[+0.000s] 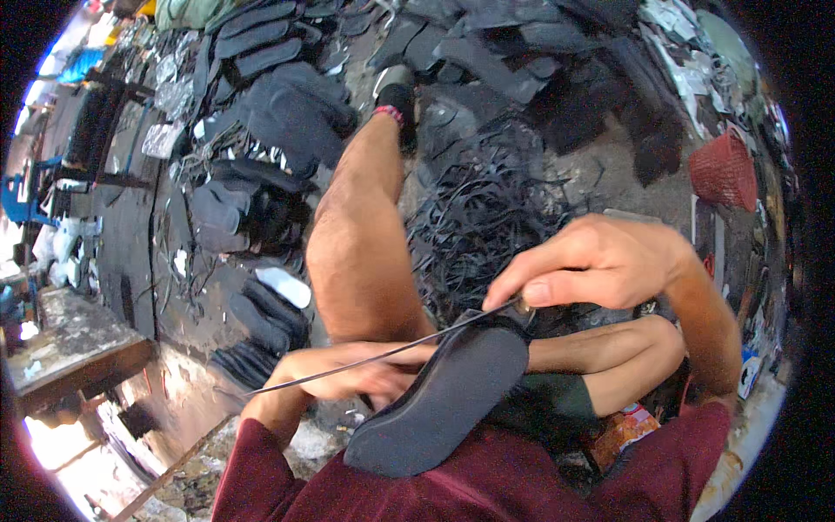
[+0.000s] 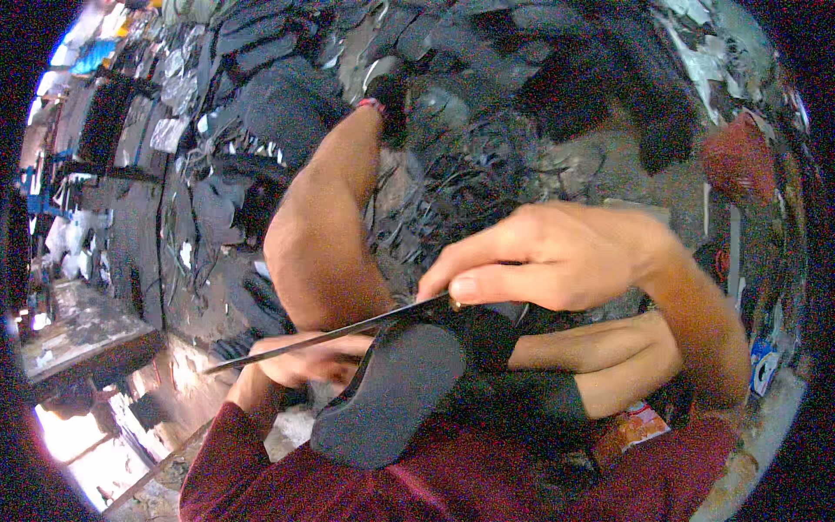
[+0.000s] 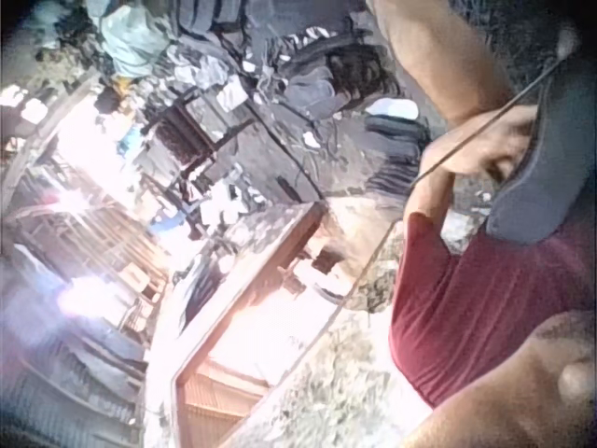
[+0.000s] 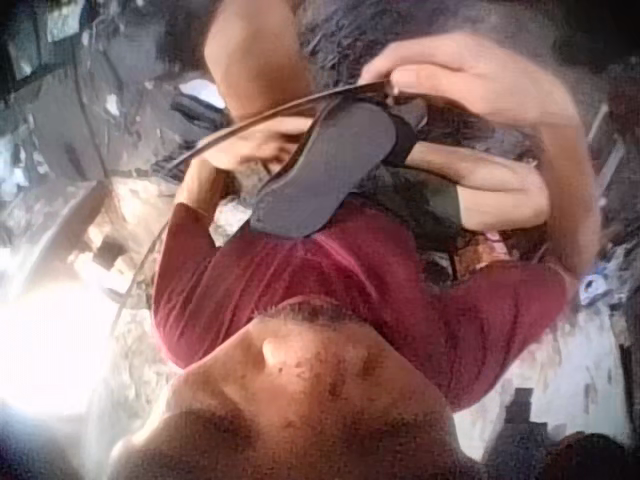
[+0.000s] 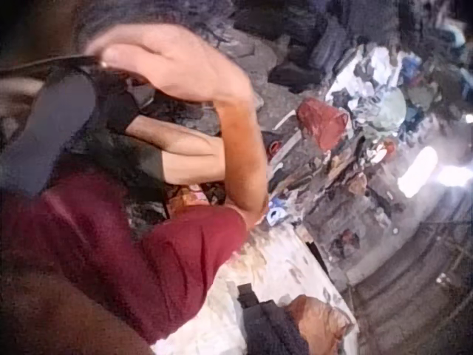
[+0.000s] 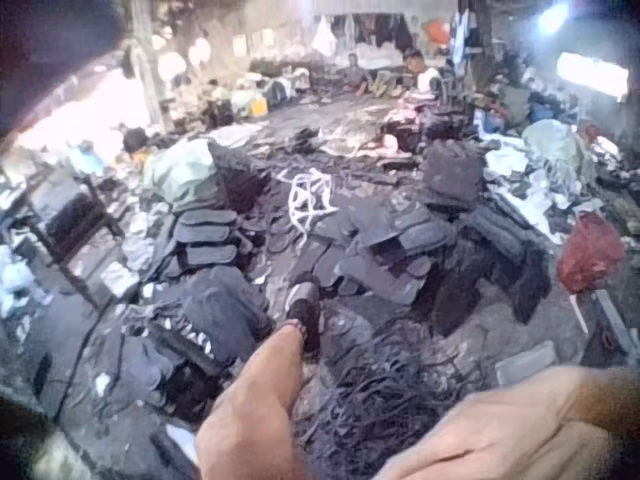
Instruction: The person sits on the floor and uses a curved knife to trim the edges of black rubber shoe soles. They repeatedly pick up soles, cut along the perimeter, and place the trimmed pieces aside.
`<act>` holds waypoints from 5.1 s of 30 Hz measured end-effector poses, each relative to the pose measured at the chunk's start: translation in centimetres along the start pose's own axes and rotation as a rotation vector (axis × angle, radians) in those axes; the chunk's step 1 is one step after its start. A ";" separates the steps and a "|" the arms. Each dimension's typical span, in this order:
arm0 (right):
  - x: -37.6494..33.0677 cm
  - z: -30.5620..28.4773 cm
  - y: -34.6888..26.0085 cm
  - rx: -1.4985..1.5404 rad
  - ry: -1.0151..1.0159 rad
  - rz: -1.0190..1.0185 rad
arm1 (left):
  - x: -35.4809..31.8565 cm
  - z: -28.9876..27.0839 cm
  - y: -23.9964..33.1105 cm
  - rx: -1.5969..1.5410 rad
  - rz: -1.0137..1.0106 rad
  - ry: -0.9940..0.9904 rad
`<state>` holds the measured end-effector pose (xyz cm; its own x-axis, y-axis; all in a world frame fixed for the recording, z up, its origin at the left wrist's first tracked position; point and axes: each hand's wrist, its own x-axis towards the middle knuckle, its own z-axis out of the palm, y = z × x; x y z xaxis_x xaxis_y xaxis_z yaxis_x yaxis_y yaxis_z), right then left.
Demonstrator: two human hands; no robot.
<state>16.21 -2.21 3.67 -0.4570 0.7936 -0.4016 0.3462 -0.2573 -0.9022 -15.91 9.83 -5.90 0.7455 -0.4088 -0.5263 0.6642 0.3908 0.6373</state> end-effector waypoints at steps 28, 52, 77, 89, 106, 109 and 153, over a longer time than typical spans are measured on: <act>-5.9 23.6 8.5 -0.285 1.230 0.047 | 9.7 7.2 0.6 -0.797 0.686 0.995; 2.7 22.8 13.6 -0.049 1.306 -0.056 | 10.1 8.0 0.6 -0.914 0.600 1.022; 2.0 6.3 6.7 0.831 1.550 -0.463 | 9.4 8.0 -4.5 -0.554 0.768 0.878; -5.2 11.9 6.4 0.808 1.435 -0.417 | -1.5 5.2 -2.3 0.482 0.878 1.926; -2.9 -2.6 26.5 1.127 1.774 -0.146 | -3.8 -20.9 -27.7 0.415 -0.433 2.549; 0.5 -6.8 35.9 1.095 1.841 0.054 | 0.4 -18.8 -20.6 0.652 0.263 2.388; -9.5 29.2 11.8 -0.077 1.227 0.128 | 7.2 6.4 5.5 -0.684 0.787 1.124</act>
<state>0.68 -28.85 -7.75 0.6402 0.7673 -0.0360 0.3977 -0.3712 -0.8391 -7.21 3.75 -2.61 0.3546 0.7698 -0.5307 -0.2441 0.6241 0.7422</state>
